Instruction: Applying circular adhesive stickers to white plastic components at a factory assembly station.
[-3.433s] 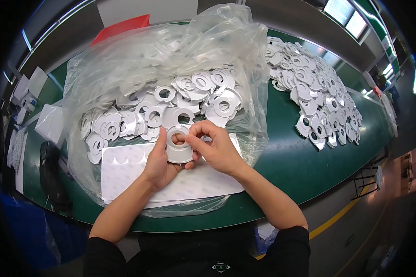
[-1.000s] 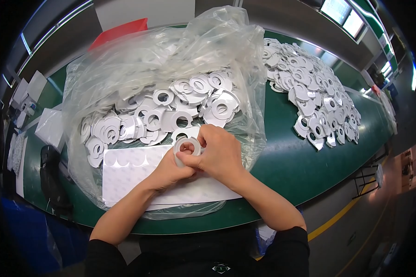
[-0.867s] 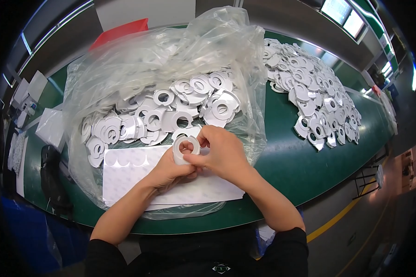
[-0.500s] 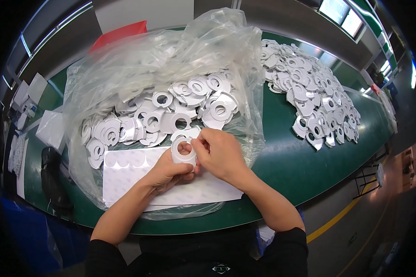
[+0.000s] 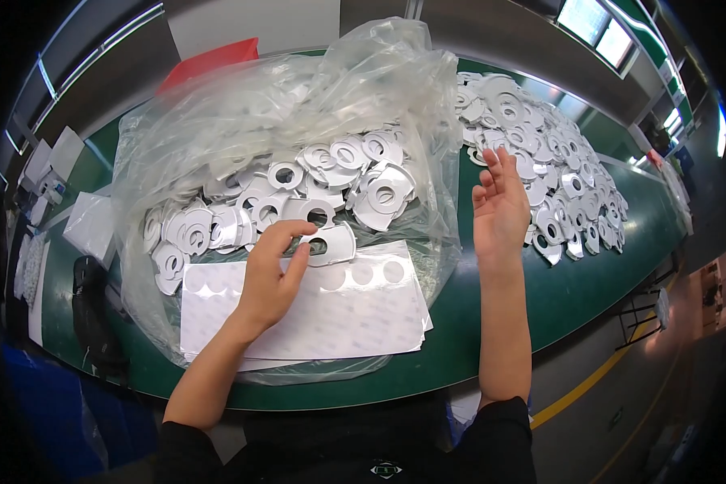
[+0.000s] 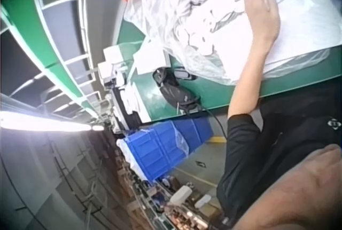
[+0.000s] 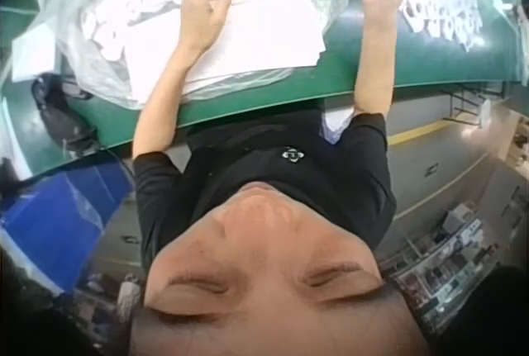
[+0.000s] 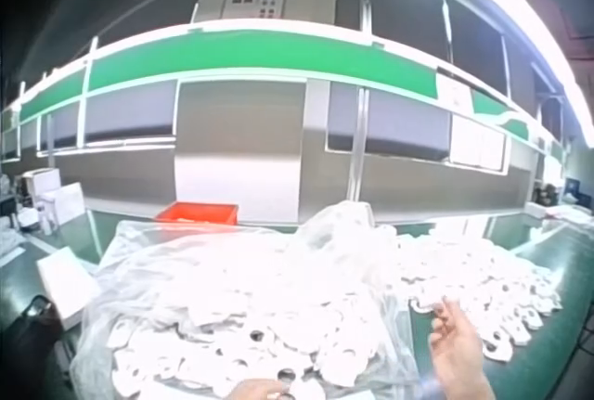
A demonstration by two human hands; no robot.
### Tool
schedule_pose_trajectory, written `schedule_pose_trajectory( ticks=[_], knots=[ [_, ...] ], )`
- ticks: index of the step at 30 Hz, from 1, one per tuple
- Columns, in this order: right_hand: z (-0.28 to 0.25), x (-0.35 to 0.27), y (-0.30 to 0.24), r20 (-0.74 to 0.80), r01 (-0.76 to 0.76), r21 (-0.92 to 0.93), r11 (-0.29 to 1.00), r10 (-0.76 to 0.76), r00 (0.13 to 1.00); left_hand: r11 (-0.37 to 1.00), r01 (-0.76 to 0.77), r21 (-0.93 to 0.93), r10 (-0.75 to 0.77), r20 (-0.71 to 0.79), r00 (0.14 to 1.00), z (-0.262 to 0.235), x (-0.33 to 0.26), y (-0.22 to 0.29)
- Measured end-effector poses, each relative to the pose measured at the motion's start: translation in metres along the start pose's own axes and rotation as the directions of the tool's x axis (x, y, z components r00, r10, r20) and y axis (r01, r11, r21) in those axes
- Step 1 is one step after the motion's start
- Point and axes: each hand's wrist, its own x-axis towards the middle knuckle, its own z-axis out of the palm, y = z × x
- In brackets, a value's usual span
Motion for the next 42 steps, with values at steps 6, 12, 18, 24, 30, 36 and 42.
schedule_pose_trajectory(
  ticks=[6, 12, 18, 24, 30, 36, 42],
  knots=[
    [0.015, -0.026, 0.020, 0.266, -0.026, -0.422, 0.906, 0.151, 0.952, 0.811, -0.234, 0.536, 0.200, 0.121, 0.972, 0.009, -0.008, -0.009],
    [0.031, -0.064, 0.025, 0.675, 0.490, -0.728, 0.479, 0.622, 0.395, 0.853, -0.191, 0.486, 0.209, 0.016, 0.978, 0.012, -0.006, -0.014],
    [0.040, -0.100, 0.034, 0.724, 0.714, -0.597, 0.365, 0.629, 0.283, 0.984, -0.032, 0.178, 0.073, -0.230, 0.970, -0.003, 0.005, -0.001],
    [0.044, -0.108, 0.038, 0.646, 0.774, -0.616, 0.147, 0.657, 0.389, 0.335, 0.245, -0.910, -0.393, 0.102, 0.914, -0.006, 0.002, 0.002],
    [0.044, -0.099, 0.047, 0.647, 0.764, -0.625, 0.162, 0.656, 0.390, -0.051, 0.219, -0.974, -0.334, 0.223, 0.916, 0.003, -0.004, -0.001],
    [0.044, -0.082, 0.055, 0.579, 0.700, -0.673, 0.237, 0.757, 0.301, -0.110, 0.330, -0.938, -0.461, 0.342, 0.819, 0.019, -0.009, -0.003],
    [0.045, -0.097, 0.044, 0.630, 0.709, -0.655, 0.260, 0.706, 0.323, -0.134, 0.316, -0.939, -0.431, 0.342, 0.835, 0.020, -0.011, -0.019]
  ],
)
